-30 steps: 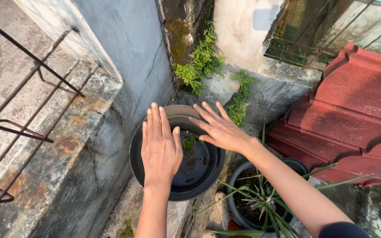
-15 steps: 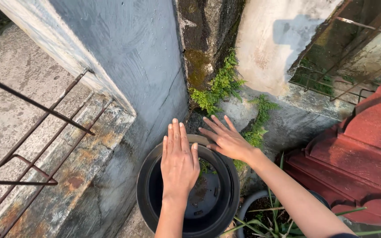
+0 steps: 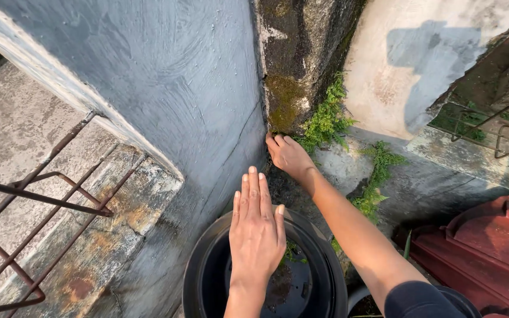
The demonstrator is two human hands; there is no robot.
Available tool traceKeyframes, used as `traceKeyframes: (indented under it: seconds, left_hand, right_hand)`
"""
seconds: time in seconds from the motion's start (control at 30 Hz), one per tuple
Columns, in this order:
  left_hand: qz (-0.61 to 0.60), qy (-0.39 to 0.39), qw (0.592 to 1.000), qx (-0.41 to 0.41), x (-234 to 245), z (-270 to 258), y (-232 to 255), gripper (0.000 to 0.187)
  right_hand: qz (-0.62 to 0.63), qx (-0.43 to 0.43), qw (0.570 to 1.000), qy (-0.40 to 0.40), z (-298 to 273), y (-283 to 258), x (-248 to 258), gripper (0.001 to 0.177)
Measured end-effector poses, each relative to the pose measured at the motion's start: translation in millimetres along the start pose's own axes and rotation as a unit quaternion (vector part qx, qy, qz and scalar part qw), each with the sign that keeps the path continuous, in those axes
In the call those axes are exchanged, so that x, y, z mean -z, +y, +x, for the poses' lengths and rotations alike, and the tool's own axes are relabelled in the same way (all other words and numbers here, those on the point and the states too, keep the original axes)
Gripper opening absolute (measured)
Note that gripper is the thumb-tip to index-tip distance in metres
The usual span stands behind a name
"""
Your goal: Pick small plants from the wall and place them in a bucket.
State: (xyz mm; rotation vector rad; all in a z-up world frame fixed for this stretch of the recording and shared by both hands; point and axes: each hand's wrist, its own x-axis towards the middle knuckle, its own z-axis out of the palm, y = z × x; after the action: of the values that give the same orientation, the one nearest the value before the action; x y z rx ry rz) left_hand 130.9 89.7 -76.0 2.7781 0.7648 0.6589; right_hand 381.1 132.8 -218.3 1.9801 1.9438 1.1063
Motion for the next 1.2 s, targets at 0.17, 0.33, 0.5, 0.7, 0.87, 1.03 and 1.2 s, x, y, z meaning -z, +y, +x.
traceKeyframes:
  seconds: [0.17, 0.33, 0.5, 0.7, 0.87, 1.03, 1.2]
  left_hand:
    - [-0.003, -0.010, 1.000, 0.002, -8.0, -0.4, -8.5, 0.063]
    - [0.007, -0.010, 1.000, 0.001, -12.9, -3.1, -13.4, 0.063]
    - [0.000, -0.008, 1.000, 0.007, -7.3, -7.6, -13.2, 0.063]
    - [-0.006, 0.000, 1.000, -0.001, 3.1, -19.2, -11.9, 0.064]
    - [-0.012, 0.003, 1.000, -0.015, 10.9, -27.4, -5.5, 0.064]
    - [-0.022, -0.006, 1.000, -0.018, 9.5, -6.9, -6.2, 0.066]
    - [-0.009, 0.000, 1.000, -0.021, 1.9, 7.5, -5.0, 0.065]
  right_hand:
    - [-0.002, 0.033, 0.995, -0.091, 10.6, -4.2, -5.3, 0.017]
    - [0.031, 0.045, 0.991, -0.122, 8.3, -2.3, -17.8, 0.020]
    - [0.019, 0.043, 0.993, -0.111, 5.2, -3.1, -20.6, 0.016]
    - [0.038, 0.001, 0.999, -0.034, -17.6, -11.4, -40.9, 0.018]
    - [0.151, -0.081, 0.985, -0.026, -27.2, -5.4, -4.2, 0.016]
    - [0.127, -0.031, 0.986, -0.106, -5.8, 18.1, 20.1, 0.013]
    - [-0.075, 0.095, 0.988, -0.091, -4.8, 21.3, 42.5, 0.020]
